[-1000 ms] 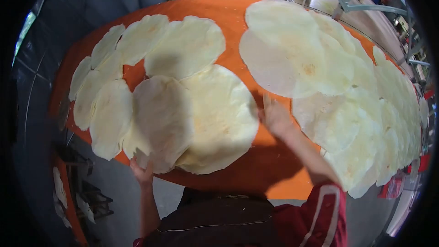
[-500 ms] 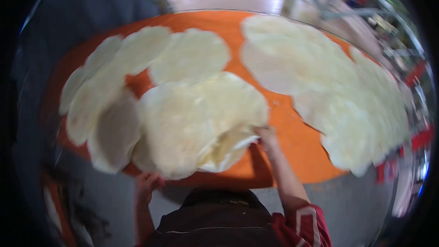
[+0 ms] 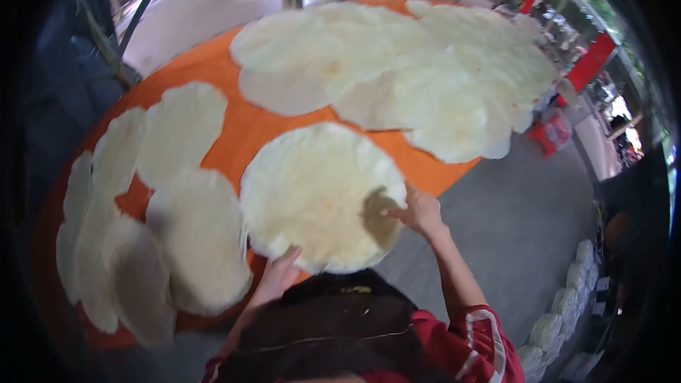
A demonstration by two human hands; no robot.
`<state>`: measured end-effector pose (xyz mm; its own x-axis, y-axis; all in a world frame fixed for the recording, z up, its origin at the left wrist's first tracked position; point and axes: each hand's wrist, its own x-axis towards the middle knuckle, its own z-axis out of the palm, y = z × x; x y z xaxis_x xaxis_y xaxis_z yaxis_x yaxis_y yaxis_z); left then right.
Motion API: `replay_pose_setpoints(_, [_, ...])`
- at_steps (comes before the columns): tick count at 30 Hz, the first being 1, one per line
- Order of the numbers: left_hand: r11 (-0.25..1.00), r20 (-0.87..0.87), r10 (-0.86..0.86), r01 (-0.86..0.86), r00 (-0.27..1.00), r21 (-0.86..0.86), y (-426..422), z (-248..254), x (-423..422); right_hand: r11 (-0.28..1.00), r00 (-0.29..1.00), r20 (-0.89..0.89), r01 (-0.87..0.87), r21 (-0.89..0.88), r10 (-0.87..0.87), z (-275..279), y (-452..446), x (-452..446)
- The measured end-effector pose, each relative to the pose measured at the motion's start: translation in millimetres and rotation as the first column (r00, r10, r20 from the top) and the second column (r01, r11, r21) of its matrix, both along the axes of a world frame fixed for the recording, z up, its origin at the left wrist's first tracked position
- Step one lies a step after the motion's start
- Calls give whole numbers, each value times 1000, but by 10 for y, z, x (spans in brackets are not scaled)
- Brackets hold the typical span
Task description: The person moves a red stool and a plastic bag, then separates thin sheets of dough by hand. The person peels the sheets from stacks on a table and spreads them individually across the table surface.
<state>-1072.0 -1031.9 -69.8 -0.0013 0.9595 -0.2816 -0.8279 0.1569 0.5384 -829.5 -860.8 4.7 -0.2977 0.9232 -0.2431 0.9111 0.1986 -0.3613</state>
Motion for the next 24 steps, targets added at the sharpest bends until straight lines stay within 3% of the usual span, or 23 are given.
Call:
replay_pose_setpoints(1, [998, -49, -5, 7, 999, 57, 42, 44, -5, 984, 951, -307, -76, -162, 23, 167, -23, -167])
replay_pose_setpoints(3, [991, -142, -11, 30, 990, 131, 83, 91, -31, 888, 687, -709, -415, -198, 163, 168, -167, -559])
replay_pose_setpoints(6, [980, -263, -19, 69, 965, 185, 197, 137, -30, 793, 598, -662, -609, -8, 452, 283, -365, -1010])
replay_pose_setpoints(8, [982, -340, -20, 83, 940, 172, 244, 125, -40, 792, 638, -647, -605, -84, 418, 247, -321, -1095])
replay_pose_setpoints(12, [971, -298, 62, 12, 953, 241, 242, 183, -124, 755, 679, -663, -602, -258, 315, 187, -263, -1109])
replay_pose_setpoints(17, [966, -238, 67, -3, 969, 259, 184, 203, -173, 768, 674, -585, -628, -131, 451, 205, -316, -1147])
replay_pose_setpoints(21, [981, -261, 72, -21, 963, 193, 162, 262, -181, 709, 652, -312, -694, 122, 691, 216, -406, -1209])
replay_pose_setpoints(24, [983, -281, 78, -27, 957, 182, 160, 211, -187, 640, 602, -217, -728, 247, 769, 123, -491, -1246])
